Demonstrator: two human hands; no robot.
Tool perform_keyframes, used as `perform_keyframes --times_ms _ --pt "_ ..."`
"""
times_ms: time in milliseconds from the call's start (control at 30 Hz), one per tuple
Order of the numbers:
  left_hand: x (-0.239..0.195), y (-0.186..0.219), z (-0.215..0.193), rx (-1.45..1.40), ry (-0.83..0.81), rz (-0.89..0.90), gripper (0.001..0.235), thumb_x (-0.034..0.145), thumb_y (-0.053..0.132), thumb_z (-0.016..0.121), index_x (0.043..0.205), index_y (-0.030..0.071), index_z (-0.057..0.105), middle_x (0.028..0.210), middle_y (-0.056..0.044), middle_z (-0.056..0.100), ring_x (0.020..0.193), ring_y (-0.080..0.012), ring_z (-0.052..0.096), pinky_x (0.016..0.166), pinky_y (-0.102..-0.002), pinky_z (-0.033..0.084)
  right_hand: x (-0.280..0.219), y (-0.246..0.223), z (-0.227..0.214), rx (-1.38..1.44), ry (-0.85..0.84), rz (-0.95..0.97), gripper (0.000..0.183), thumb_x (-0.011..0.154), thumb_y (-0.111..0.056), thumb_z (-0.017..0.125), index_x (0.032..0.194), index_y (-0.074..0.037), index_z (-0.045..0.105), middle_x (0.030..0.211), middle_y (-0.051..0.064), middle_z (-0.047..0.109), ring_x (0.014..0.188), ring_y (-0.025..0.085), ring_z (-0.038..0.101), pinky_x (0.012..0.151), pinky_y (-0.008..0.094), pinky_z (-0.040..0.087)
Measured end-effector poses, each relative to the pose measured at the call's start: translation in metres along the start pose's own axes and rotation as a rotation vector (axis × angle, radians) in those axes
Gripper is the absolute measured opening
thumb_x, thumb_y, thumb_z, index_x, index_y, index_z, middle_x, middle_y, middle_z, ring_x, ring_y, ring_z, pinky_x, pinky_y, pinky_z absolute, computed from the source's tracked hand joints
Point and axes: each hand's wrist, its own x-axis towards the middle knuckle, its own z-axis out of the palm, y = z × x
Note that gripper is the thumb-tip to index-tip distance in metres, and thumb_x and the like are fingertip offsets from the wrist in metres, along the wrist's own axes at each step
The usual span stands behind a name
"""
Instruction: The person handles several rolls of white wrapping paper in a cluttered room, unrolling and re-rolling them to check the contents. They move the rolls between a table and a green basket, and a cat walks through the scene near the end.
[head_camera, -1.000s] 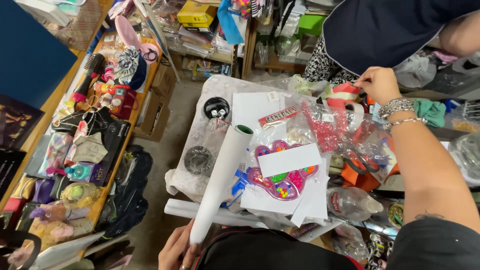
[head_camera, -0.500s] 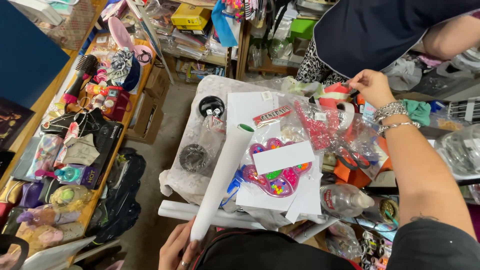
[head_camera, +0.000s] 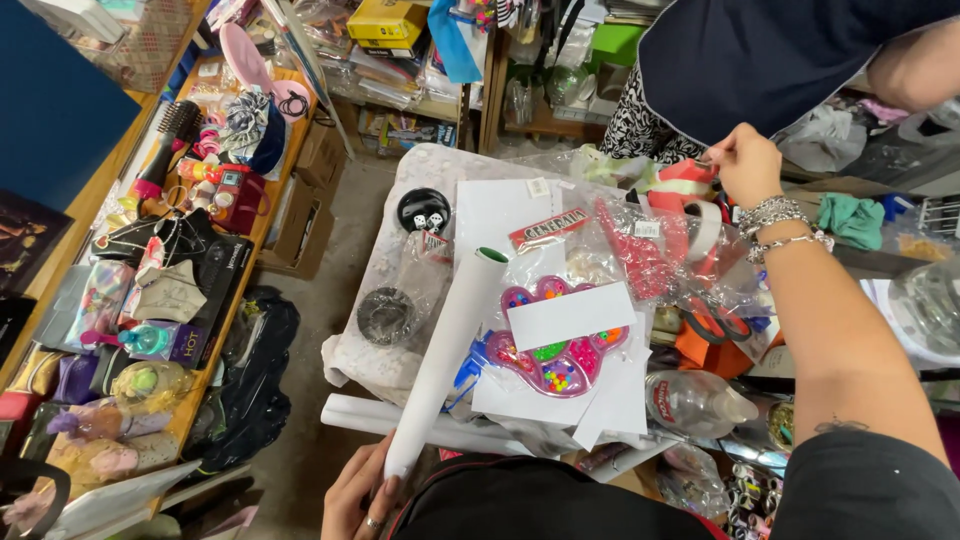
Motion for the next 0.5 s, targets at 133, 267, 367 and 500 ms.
perform_keyframes --times_ms 133,267,367,500 --pt "0.004 0.004 0.000 -0.013 -0.002 -0.014 0.047 0.095 0.026 0.060 0.136 0.004 0.065 0.122 -0.012 0.074 0.086 -0.0127 0.069 0.065 -0.022 0.052 0.003 -0.013 -0.007 0.003 -0.021 0.035 0.015 0.104 -0.012 0.065 0.090 -0.012 0.059 0.091 0.000 0.077 0.094 0.025 0.073 0.084 0.043 0.048" --pt "0.003 -0.003 -0.001 0.018 0.006 -0.003 0.047 0.095 0.029 0.061 0.136 0.005 0.066 0.122 -0.010 0.074 0.082 -0.0117 0.067 0.065 -0.022 0.050 0.020 0.007 0.009 -0.089 -0.028 0.079 0.013 0.099 -0.022 0.074 0.090 -0.018 0.065 0.090 0.005 0.077 0.088 0.032 0.072 0.077 0.046 0.051" --pt "0.003 -0.010 -0.001 0.038 0.020 0.040 0.047 0.096 0.028 0.061 0.135 0.003 0.066 0.120 -0.012 0.074 0.103 -0.0178 0.071 0.082 -0.025 0.052 0.028 0.007 0.004 -0.059 -0.144 0.111 0.019 0.095 -0.031 0.084 0.086 -0.018 0.074 0.085 0.003 0.074 0.075 0.023 0.069 0.066 0.041 0.051" --pt "0.003 -0.011 0.007 0.073 0.083 0.050 0.044 0.094 0.028 0.062 0.130 0.004 0.070 0.114 -0.011 0.076 0.095 -0.0152 0.073 0.078 -0.023 0.054 0.047 0.012 0.003 0.241 -0.358 0.202 0.005 0.088 -0.005 0.083 0.087 -0.008 0.079 0.077 0.008 0.074 0.067 0.012 0.066 0.069 0.028 0.056"
